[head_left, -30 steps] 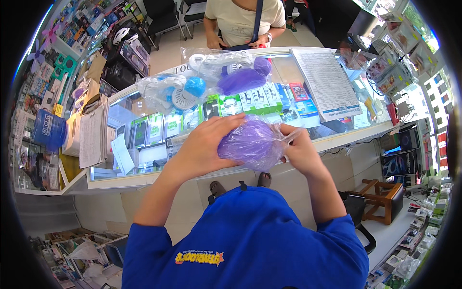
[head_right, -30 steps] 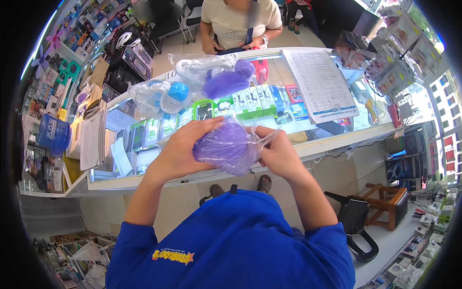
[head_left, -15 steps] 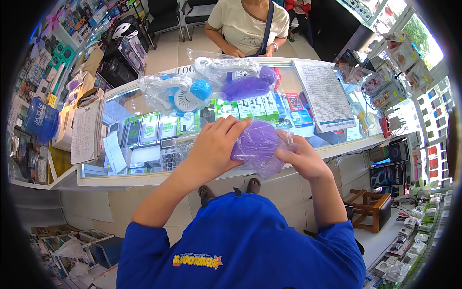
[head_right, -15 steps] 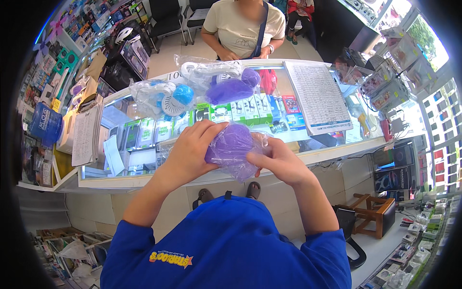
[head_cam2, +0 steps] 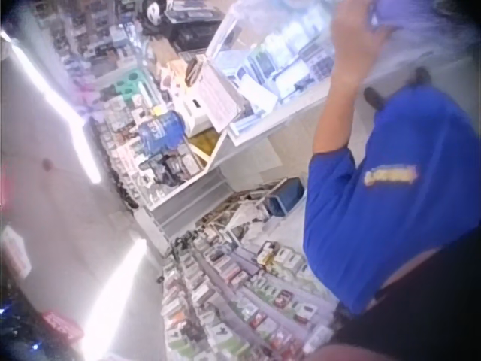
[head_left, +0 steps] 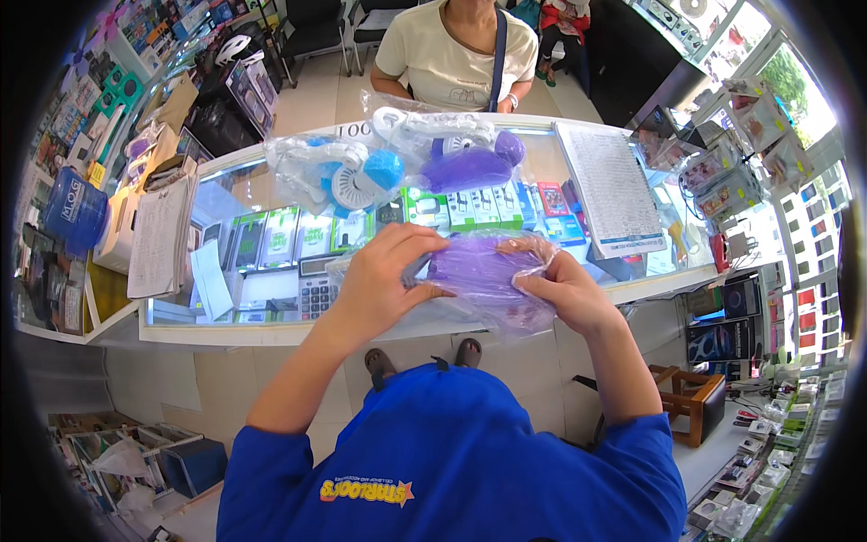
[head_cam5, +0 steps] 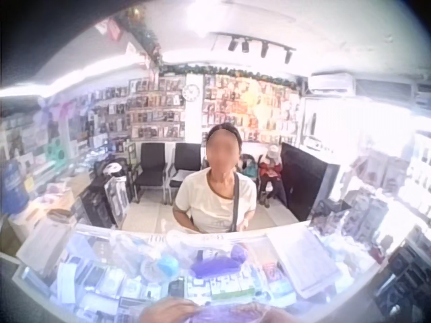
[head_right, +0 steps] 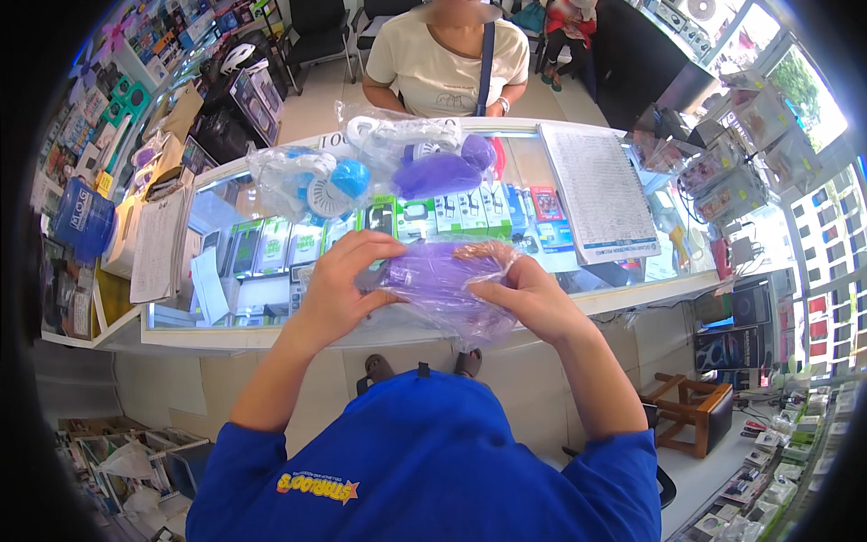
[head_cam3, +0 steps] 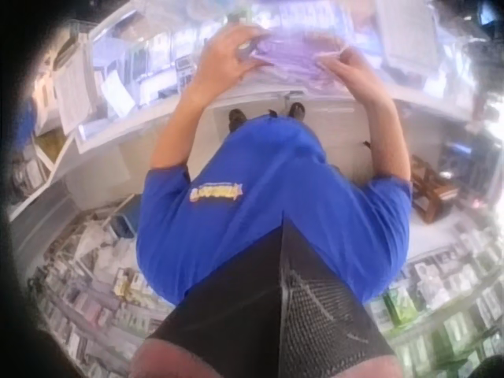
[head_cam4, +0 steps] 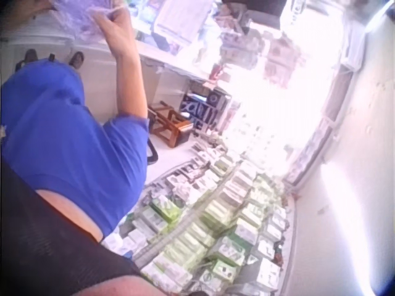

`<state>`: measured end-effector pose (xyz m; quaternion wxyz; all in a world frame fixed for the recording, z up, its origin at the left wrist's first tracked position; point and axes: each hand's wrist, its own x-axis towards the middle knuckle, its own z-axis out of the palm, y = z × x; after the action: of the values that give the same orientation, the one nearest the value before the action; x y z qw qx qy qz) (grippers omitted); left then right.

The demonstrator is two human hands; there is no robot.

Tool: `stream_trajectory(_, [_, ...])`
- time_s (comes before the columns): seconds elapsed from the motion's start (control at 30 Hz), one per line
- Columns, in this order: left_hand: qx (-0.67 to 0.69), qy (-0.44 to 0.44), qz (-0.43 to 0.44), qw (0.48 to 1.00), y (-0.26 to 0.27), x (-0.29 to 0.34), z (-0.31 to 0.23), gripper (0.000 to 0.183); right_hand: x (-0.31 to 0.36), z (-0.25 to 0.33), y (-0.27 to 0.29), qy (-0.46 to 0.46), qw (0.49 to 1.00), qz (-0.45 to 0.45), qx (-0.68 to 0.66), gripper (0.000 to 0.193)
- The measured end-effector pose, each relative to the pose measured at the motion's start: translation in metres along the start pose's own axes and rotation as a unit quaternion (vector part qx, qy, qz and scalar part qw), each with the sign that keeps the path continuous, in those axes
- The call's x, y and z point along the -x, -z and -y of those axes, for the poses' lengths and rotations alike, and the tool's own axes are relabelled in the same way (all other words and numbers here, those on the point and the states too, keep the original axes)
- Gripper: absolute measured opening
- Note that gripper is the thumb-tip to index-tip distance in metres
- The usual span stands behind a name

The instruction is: The person unpacks small portable fans from plastic packaging, assembles the fan head onto the base, and plugs the unit into a power strip to test operation. The person repeats this process for multiple fan units at the store counter.

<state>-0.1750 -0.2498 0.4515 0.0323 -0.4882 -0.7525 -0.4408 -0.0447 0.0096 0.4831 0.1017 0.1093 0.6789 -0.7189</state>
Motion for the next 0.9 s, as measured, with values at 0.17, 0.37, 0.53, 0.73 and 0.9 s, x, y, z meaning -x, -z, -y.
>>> stream_trajectory(0.17, [-0.036,0.034,0.016,0.999,-0.001,0.000,-0.003,0.055,-0.005,-0.008,0.022,0.037,0.994,0.081,0.063,0.051])
stream_trajectory(0.37, [-0.123,0.102,-0.011,0.987,0.009,0.006,0.001,0.039,0.034,-0.039,0.077,0.042,0.996,-0.063,-0.040,0.050])
stream_trajectory(0.53, [-0.113,0.193,-0.070,0.972,0.025,0.029,0.004,0.039,0.036,-0.057,0.113,0.075,0.971,-0.217,0.068,0.041])
stream_trajectory(0.73, [-0.054,0.253,-0.059,0.964,0.057,0.054,0.022,0.034,-0.017,-0.078,0.092,0.152,0.927,-0.279,0.199,0.043])
stream_trajectory(0.9, [0.033,0.281,-0.123,0.951,0.058,0.076,0.047,0.018,-0.003,-0.056,0.046,0.323,0.794,-0.342,0.386,0.029])
